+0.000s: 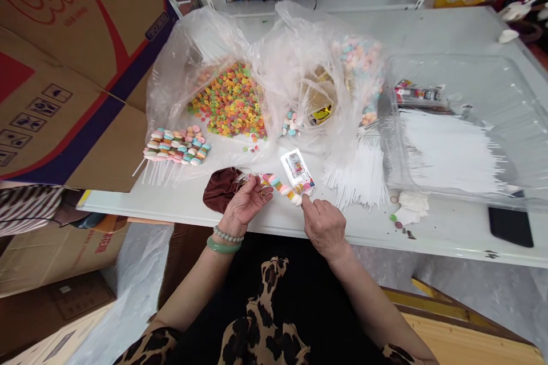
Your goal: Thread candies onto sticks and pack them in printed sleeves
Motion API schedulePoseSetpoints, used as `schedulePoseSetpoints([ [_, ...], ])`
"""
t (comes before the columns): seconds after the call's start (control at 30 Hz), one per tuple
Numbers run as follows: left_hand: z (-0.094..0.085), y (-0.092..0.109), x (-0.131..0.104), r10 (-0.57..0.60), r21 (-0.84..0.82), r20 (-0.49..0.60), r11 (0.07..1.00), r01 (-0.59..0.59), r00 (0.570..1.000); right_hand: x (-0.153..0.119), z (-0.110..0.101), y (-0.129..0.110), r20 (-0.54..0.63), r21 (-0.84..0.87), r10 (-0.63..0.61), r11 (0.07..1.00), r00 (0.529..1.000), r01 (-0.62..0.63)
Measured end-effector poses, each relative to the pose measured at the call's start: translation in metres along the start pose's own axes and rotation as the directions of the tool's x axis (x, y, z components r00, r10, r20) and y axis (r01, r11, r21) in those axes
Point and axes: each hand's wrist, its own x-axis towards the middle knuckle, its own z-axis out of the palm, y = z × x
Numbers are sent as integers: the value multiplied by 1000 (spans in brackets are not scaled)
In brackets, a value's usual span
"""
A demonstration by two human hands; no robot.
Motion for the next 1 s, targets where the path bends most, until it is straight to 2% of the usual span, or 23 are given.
schedulePoseSetpoints([
  [0.13,-1,-1,1,120,16,38,993,-121,992,0,-1,1,39,26,-25,999,999,24],
  [0.2,0,0,1,167,34,54,985,-169,984,-1,1,3,112,128,-7,992,994,-8],
  [0.27,2,2,0,185,62,77,980,-190,980,-2,3,5,225,296,34,950,974,-101],
  [0.3,3,3,-1,183,83,92,978,-191,979,-2,5,6,297,390,60,904,953,-178],
  [0.37,4,4,-3,167,141,122,973,-183,978,-4,9,6,459,542,104,754,882,-371],
  [0.43,6,3,-5,154,198,140,964,-180,978,-5,14,4,595,613,130,566,793,-552],
  [0.5,7,1,-5,154,226,144,957,-184,977,-6,19,0,674,625,150,406,724,-666],
  [0.53,8,0,-5,157,230,140,955,-186,978,-7,22,-2,697,622,161,351,699,-700],
  [0.6,8,-3,-5,165,221,114,957,-187,980,-8,27,-6,722,605,188,296,666,-739],
  [0.77,6,-11,-1,190,196,48,961,-195,981,-9,34,-11,732,581,235,273,639,-766],
  [0.83,5,-13,0,190,200,64,959,-199,980,-7,35,-13,776,568,220,164,591,-806],
  [0.93,3,-12,0,188,225,88,953,-203,978,-3,35,-15,862,501,146,-89,486,-861],
  [1.0,-2,-6,0,171,268,106,944,-194,980,1,33,-14,901,434,83,-199,427,-879],
])
